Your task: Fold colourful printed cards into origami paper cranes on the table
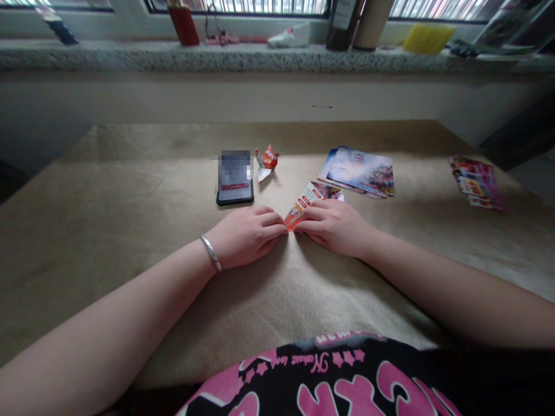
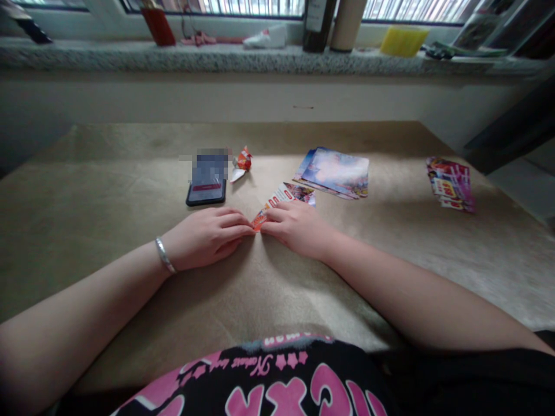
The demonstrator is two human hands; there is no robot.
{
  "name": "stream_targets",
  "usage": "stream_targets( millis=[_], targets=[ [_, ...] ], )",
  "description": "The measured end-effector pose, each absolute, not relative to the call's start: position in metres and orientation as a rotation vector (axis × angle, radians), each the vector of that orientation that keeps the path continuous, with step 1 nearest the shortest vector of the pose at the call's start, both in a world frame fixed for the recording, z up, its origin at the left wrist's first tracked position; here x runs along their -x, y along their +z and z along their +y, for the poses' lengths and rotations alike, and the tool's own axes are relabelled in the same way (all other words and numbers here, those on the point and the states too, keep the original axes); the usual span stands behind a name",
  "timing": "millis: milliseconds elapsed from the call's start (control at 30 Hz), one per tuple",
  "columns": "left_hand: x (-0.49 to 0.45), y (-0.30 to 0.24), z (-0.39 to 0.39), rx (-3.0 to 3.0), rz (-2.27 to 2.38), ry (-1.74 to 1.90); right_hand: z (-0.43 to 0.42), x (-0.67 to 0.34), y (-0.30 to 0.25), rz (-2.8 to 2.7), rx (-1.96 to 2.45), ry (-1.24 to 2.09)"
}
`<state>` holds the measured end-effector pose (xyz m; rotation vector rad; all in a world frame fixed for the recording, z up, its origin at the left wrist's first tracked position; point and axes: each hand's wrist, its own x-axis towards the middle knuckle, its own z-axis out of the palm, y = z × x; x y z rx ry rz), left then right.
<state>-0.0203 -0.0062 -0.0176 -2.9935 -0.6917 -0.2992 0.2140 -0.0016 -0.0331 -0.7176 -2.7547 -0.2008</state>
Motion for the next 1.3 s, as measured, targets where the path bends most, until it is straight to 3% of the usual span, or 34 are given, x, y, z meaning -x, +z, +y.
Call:
stream_targets(
  millis=[1300],
  targets=[
    [0.035,-0.009,0.0,3.228,-0.647,-0.296,-0.002,-0.219,-0.036,-2.725,0.693,-0.225]
  ],
)
